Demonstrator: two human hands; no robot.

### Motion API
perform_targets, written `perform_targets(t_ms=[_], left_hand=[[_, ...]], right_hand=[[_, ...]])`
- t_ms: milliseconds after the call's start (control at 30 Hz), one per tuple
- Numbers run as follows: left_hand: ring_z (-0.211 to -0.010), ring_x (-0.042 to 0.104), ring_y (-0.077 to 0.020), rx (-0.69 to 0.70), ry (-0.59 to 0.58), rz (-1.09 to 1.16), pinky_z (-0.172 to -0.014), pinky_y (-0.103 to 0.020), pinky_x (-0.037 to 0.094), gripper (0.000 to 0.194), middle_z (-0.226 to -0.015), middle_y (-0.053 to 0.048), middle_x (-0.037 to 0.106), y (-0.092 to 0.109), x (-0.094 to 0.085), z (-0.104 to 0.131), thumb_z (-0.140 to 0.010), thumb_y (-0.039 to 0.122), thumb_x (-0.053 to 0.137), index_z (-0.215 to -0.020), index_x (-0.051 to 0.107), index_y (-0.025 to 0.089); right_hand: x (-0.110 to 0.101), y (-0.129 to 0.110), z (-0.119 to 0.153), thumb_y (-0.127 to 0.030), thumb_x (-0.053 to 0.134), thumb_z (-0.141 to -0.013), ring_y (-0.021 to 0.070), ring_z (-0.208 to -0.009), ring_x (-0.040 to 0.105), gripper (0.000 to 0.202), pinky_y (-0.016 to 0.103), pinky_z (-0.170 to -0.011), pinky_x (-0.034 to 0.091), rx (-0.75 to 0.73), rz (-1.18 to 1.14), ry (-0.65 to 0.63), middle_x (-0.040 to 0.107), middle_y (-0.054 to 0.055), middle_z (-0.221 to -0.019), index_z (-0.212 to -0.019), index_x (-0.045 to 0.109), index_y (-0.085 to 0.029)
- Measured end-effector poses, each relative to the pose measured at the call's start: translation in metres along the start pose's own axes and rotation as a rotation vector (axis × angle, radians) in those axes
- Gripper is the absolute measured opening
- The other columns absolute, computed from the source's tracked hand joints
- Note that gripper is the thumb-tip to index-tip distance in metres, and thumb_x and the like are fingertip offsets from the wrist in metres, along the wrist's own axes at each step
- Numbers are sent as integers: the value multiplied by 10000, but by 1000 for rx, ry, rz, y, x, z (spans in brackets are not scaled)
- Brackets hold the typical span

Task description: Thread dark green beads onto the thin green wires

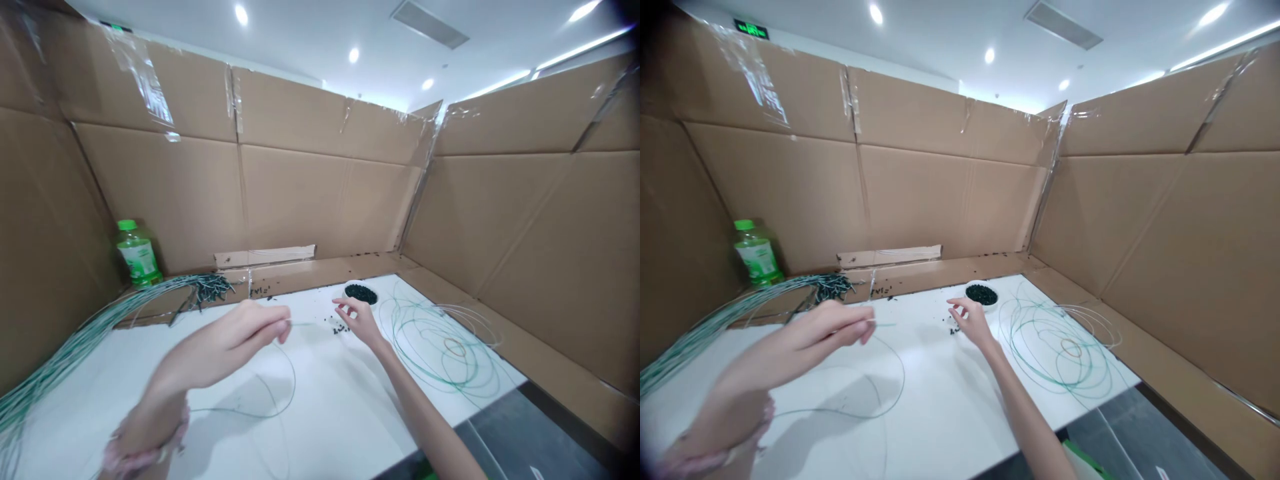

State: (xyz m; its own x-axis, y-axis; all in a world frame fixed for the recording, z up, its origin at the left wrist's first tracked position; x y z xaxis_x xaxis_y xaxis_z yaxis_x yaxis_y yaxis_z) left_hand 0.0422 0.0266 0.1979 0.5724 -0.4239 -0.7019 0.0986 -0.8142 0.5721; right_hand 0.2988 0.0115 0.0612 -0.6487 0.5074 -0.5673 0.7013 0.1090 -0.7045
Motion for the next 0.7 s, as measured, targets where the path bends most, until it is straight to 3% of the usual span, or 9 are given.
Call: perform_targets(t_ms=[33, 100, 133, 267, 367, 533, 633, 700], left_hand=[[-606, 493, -98, -7, -31, 13, -629, -179, 363, 287, -602, 47, 535, 1, 12, -11, -903, 307, 425, -678, 569, 200], [-615, 445, -107, -45, 37, 142, -620, -204, 343, 322, -632, 28, 487, 1, 30, -25, -933, 328, 339, -699, 507, 187], [-609, 420, -110, -52, 55, 233, -607, -214, 334, 332, -631, 24, 454, 1, 41, -29, -937, 344, 325, -692, 482, 182], [-554, 320, -100, -115, 92, 570, -529, -228, 276, 352, -596, 34, 351, -4, 78, -30, -931, 406, 333, -678, 422, 178], [-530, 278, -90, -143, 116, 707, -502, -227, 246, 352, -575, 44, 315, -10, 91, -27, -920, 427, 362, -678, 411, 176], [-522, 261, -86, -178, 75, 759, -490, -229, 241, 357, -579, 47, 301, -12, 98, -30, -910, 449, 375, -692, 422, 170], [-560, 358, -105, -149, 4, 611, -538, -235, 322, 367, -604, 26, 370, -5, 93, -32, -914, 444, 358, -701, 476, 170], [-699, 480, -140, -81, -26, 428, -658, -253, 401, 336, -715, -12, 491, 1, 83, -32, -909, 426, 381, -761, 552, 178]], right_hand=[[0, -21, 7, -332, 467, -873, 200, -886, 628, 310, 304, -721, 508, -26, -48, 46, 679, 123, -1027, -1025, 660, -143], [2, -63, 25, -371, 357, -929, 187, -952, 618, 378, 290, -728, 518, -73, -163, 125, 647, 110, -1124, -1113, 623, -175], [1, -81, 35, -374, 395, -922, 196, -947, 624, 353, 301, -741, 521, -87, -341, 195, 652, 108, -1115, -1097, 638, -186], [5, -123, 57, -368, 453, -913, 222, -1078, 589, 298, 384, -934, 473, -58, -790, 311, 644, 88, -1149, -1054, 669, -219], [2, -130, 58, -379, 496, -892, 229, -1071, 596, 277, 401, -960, 460, -22, -860, 350, 659, 95, -1121, -952, 700, -201], [-4, -127, 53, -326, 577, -849, 195, -970, 628, 200, 329, -886, 496, 15, -836, 371, 700, 66, -1003, -750, 694, -197], [-7, -126, 53, -325, 590, -832, 196, -887, 639, 191, 285, -696, 534, 26, -792, 358, 699, 69, -962, -737, 686, -190], [-11, -127, 52, -331, 580, -834, 211, -889, 633, 191, 282, -636, 526, 10, -748, 359, 696, 77, -928, -768, 686, -187]])
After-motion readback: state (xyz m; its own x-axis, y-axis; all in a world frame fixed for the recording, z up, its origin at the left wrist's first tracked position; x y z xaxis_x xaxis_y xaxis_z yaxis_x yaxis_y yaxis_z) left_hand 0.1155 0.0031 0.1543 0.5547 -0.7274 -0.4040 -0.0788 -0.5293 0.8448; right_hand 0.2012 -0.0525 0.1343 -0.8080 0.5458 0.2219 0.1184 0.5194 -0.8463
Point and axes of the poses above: each hand's wrist, its own z-axis away from the middle knuckle, its own x-axis out of the palm, y = z × x, the point moved 6 cm from there along -z, towards the middle knuckle
